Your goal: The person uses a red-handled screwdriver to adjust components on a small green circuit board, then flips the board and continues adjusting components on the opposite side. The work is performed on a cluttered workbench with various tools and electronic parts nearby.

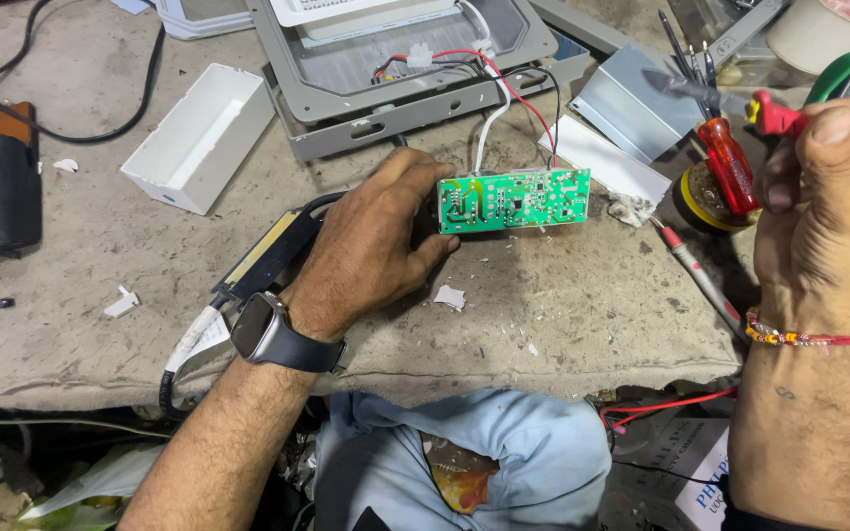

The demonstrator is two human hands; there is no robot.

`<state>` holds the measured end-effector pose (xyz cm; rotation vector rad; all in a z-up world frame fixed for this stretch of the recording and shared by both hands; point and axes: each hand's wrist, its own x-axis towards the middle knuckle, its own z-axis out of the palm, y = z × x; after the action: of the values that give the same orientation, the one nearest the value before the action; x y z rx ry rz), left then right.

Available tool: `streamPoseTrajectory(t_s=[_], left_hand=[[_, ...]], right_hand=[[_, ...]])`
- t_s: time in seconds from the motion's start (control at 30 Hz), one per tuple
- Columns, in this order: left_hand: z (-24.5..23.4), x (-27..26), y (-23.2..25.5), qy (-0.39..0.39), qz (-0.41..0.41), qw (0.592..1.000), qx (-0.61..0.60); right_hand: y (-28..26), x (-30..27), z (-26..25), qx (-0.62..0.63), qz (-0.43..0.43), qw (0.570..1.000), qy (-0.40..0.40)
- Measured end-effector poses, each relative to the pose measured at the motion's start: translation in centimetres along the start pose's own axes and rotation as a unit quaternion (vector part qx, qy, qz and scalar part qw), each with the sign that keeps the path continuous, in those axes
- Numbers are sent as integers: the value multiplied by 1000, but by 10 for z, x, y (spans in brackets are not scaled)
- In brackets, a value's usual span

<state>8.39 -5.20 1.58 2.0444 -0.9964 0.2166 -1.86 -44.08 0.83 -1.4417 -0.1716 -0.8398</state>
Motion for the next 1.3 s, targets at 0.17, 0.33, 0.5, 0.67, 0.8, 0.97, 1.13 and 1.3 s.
streamPoseTrajectory(t_s=[0.17, 0.33, 0.5, 0.67, 0.8, 0.97, 1.13, 1.3], left_hand=[[2, 0, -2, -10, -5, 1000, 0], [2, 0, -3, 0, 16, 1000, 14], [1, 0, -3, -3, 15, 1000, 8], [1, 2, -1, -12, -5, 1000, 8], [1, 3, 0, -21, -28, 999, 10], [3, 3, -3, -6, -14, 1000, 18], [6, 4, -6, 6, -14, 1000, 17], [9, 4, -9, 10, -9, 1000, 26]], right_hand=[[-12, -9, 14, -7, 63, 997, 43], [-14, -10, 25, -32, 55, 997, 40], [-19, -10, 35, -41, 57, 997, 38], [-26, -11, 51, -91, 65, 992, 51], [-30, -11, 59, -127, 60, 989, 53], [-28, -10, 62, -128, 57, 989, 57], [-29, -10, 67, -136, 57, 987, 60], [-30, -10, 71, -153, 55, 985, 58]])
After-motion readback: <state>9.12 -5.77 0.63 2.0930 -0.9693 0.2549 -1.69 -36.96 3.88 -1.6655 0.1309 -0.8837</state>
